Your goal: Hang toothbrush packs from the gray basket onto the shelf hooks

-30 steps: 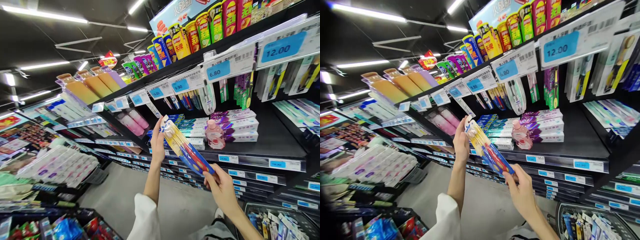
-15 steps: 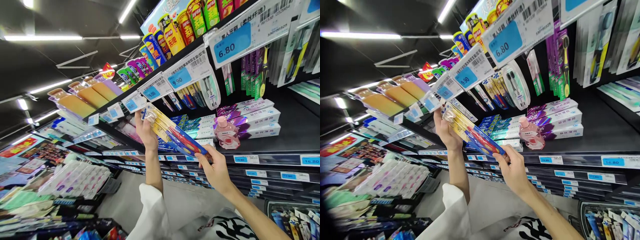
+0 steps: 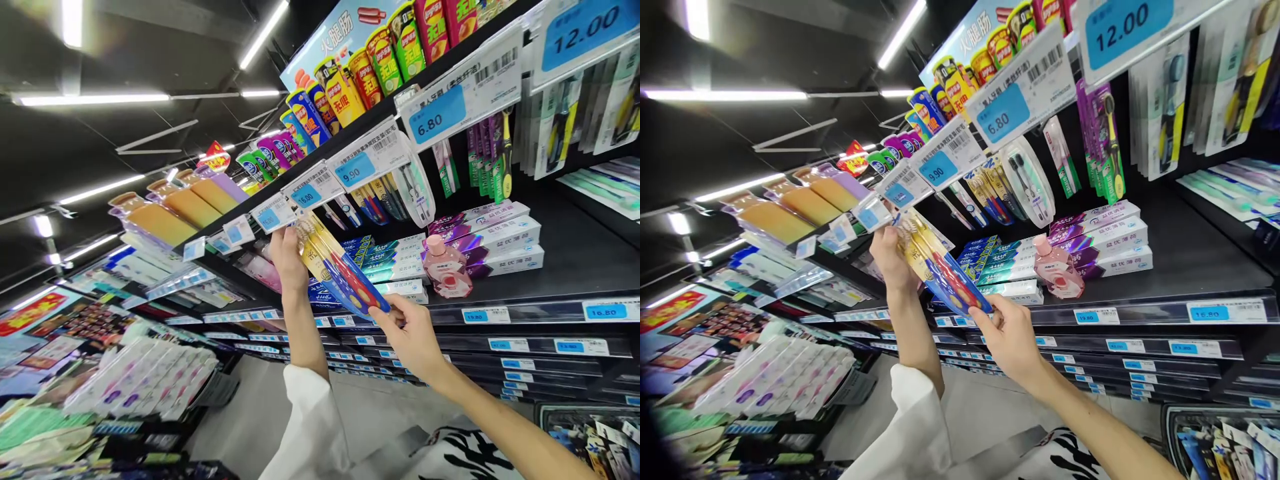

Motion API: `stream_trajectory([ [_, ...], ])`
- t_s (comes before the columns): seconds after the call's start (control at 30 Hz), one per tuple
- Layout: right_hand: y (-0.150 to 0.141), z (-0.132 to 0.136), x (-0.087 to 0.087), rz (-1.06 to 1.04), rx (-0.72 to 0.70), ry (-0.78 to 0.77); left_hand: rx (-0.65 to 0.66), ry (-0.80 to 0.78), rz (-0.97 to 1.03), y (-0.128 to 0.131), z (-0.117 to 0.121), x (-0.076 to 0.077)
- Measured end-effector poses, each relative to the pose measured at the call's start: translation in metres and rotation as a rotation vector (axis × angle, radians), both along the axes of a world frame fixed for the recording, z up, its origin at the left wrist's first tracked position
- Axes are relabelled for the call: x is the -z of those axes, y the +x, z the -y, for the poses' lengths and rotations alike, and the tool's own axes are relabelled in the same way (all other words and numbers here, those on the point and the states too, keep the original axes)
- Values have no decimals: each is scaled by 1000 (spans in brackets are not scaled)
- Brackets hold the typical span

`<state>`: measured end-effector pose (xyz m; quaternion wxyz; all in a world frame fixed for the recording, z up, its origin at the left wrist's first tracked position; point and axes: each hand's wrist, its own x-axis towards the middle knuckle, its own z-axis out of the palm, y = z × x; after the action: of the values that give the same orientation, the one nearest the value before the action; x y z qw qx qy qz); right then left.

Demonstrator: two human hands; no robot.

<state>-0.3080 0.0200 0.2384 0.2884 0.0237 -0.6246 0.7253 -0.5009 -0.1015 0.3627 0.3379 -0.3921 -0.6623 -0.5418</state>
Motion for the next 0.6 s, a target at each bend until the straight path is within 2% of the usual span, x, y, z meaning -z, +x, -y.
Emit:
stream_trajectory([
  [0.1,-5,7,0,35,-90,-83,13,-93,69,-2,-5,-8],
  [0.2,-7,8,2,56,-80,-34,50,-90,71,3,-10,-8],
  [0.33,0,-2,7,90,-89,78,30,-72,148,18,-8,6],
  [0.4,10,-7,13,122,-115,144,7,-50,189,18,-5,14],
  [0.5,33,-15,29,188,-144,252,-1,-8,207,0,-6,20],
  [0.6,63,-23,51,293,-233,308,21,-54,215,-30,-18,21],
])
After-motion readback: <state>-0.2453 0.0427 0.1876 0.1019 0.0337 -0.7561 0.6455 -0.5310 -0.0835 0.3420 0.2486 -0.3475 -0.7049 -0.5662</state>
